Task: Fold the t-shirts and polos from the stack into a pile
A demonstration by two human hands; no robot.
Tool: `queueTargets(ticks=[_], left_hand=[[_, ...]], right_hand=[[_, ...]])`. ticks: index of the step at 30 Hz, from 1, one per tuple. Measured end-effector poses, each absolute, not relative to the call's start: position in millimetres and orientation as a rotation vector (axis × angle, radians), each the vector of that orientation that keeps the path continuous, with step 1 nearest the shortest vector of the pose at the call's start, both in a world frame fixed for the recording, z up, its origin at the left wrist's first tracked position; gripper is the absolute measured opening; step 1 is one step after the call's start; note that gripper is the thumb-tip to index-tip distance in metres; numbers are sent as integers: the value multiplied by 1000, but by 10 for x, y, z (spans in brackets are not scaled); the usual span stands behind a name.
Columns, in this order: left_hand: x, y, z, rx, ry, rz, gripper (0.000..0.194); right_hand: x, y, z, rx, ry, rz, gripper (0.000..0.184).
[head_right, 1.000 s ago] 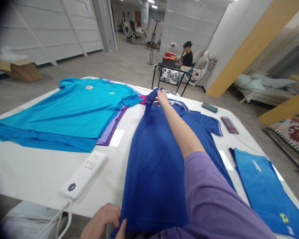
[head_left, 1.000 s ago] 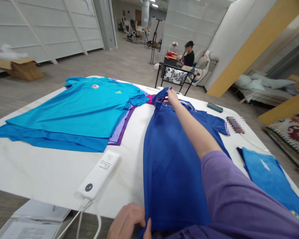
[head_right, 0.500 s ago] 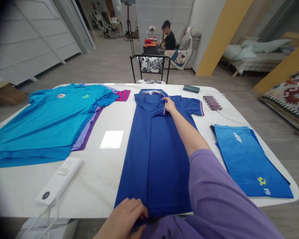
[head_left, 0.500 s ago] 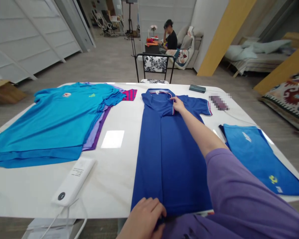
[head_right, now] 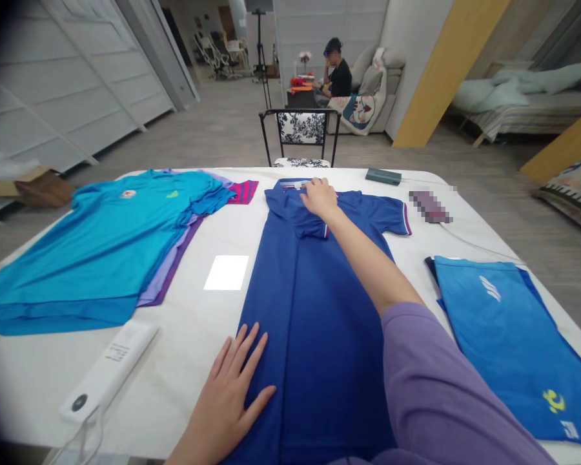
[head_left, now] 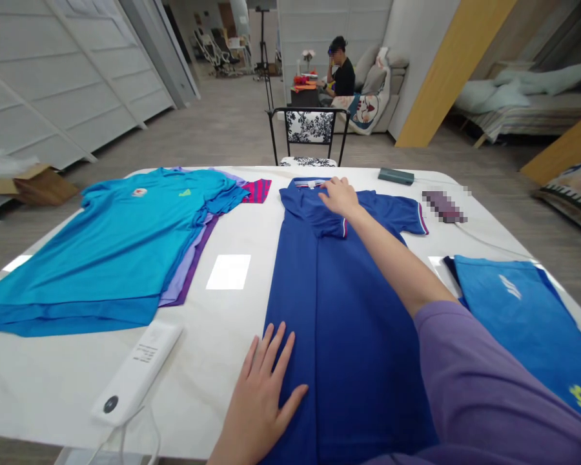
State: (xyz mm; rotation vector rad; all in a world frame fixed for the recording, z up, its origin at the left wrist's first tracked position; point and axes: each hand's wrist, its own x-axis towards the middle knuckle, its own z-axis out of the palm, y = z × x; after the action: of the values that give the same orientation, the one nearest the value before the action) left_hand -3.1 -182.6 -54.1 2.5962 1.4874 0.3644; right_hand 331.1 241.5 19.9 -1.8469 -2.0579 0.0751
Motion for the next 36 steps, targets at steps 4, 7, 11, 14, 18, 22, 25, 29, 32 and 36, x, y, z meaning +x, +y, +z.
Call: queueTargets(ticks=[4, 7, 11, 14, 18, 22, 25, 29, 32, 36], left_hand=[[-20, -1815, -532, 2634, 1506, 332, 96], [-20, -1759, -567, 2711, 1471, 357, 104], [-46, -1737, -686, 2668, 1522, 358, 113], [-56, -1778, -770, 2642, 1532, 335, 115], [-30, -1839, -830, 2656, 1590, 319, 113], [6, -1818, -754, 2657, 1630, 332, 113], [31, -1811, -564, 2674, 1644, 282, 102], [109, -1963, -321, 2631, 1583, 283, 91], [172, -2145, -293, 2572, 1439, 265, 86], [237, -2303, -332, 2560, 1316, 229, 82]], right_hand=[[2563, 3101, 236, -1736, -2165, 280, 48], [2182, 3533, 134, -1888, -2174, 372, 51], [2072, 3965, -21, -1975, -2195, 485, 35], [2134, 4210, -129, -1972, -2166, 461, 33], [2199, 4291, -292, -1940, -2190, 290, 37], [2174, 4090, -336, -1925, -2113, 160, 37], [2164, 3803, -236, -1821, -2118, 47, 43], [2373, 2972, -120, -1513, -2429, -26, 61], [2794, 1943, -74, -1360, -2750, 15, 68], [3707, 584, 114, -1456, -2998, 169, 65]])
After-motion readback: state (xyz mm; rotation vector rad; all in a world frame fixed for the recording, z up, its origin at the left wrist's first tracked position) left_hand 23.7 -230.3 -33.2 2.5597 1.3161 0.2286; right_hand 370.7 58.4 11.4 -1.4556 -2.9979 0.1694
